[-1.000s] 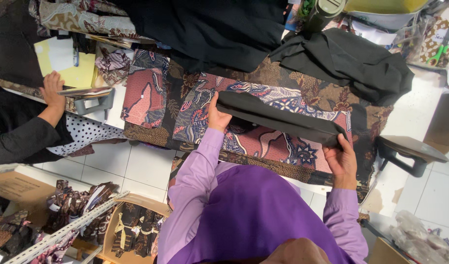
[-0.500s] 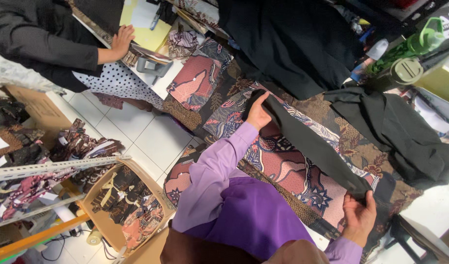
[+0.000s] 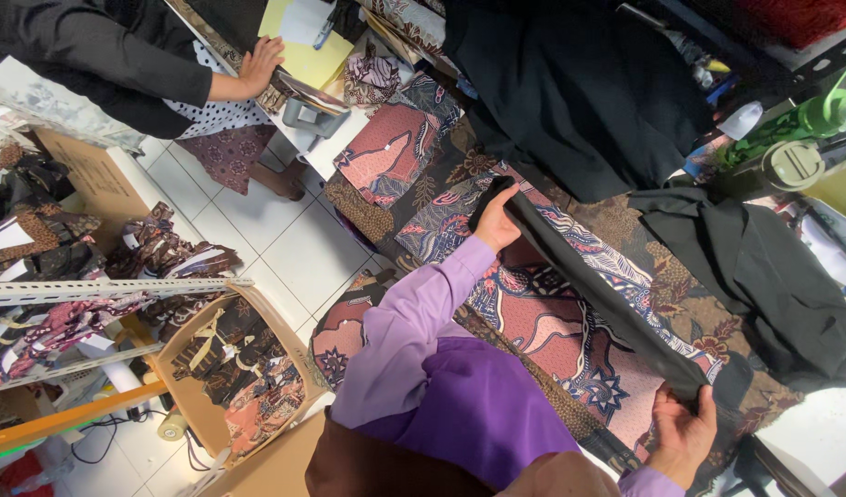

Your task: The person irons a black garment on a patterned table, repeatedly unfolding, smoothing, and pressing it with an iron. The person also folds the garment and places it into a cardboard box.

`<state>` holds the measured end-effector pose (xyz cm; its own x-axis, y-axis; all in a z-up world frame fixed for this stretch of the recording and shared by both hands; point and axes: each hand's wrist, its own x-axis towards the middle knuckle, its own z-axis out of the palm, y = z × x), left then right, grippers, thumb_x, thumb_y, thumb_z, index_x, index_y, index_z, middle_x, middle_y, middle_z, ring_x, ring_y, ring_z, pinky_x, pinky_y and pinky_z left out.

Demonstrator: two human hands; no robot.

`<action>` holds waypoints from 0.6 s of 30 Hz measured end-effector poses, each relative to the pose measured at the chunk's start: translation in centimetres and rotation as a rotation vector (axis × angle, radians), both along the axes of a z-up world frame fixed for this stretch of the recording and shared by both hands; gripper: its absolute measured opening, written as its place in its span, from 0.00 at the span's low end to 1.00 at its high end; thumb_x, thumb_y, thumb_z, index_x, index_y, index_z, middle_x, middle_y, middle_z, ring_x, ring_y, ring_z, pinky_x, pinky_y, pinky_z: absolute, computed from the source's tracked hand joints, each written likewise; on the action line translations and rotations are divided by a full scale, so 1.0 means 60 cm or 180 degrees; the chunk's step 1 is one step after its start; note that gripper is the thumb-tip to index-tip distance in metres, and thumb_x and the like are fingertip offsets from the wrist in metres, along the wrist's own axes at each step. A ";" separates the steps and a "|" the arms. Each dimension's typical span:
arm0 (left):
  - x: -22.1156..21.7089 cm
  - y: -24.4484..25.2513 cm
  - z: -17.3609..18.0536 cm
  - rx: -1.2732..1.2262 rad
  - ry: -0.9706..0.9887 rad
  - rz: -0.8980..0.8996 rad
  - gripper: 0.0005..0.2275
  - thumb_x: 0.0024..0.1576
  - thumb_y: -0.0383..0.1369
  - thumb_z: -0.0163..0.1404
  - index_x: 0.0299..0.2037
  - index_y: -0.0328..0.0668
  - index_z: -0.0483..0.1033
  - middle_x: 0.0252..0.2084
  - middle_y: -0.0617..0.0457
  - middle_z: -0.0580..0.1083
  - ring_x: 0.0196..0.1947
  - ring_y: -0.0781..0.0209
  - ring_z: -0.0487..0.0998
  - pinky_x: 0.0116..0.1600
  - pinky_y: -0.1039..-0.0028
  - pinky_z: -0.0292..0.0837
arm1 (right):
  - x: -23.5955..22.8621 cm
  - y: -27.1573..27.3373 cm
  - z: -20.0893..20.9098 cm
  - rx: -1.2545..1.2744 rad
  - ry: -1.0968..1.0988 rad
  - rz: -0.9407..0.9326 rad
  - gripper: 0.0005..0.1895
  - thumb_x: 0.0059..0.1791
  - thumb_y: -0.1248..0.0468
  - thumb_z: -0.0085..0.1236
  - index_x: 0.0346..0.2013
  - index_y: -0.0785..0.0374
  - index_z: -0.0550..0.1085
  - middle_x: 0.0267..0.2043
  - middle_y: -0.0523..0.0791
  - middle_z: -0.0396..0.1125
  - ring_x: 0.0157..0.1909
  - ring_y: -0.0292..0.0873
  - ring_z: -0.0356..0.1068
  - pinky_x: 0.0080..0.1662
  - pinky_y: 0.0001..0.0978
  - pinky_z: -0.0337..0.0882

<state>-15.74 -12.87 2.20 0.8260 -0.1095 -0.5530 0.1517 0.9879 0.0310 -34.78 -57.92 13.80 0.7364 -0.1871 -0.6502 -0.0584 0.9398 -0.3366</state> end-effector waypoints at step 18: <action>-0.018 0.007 -0.005 0.0012 -0.0135 -0.0030 0.07 0.61 0.34 0.59 0.39 0.41 0.76 0.39 0.52 0.76 0.44 0.53 0.76 0.55 0.62 0.71 | -0.008 0.002 -0.003 -0.0134 0.0104 0.0073 0.12 0.58 0.67 0.60 0.55 0.68 0.74 0.58 0.49 0.75 0.62 0.49 0.75 0.63 0.45 0.72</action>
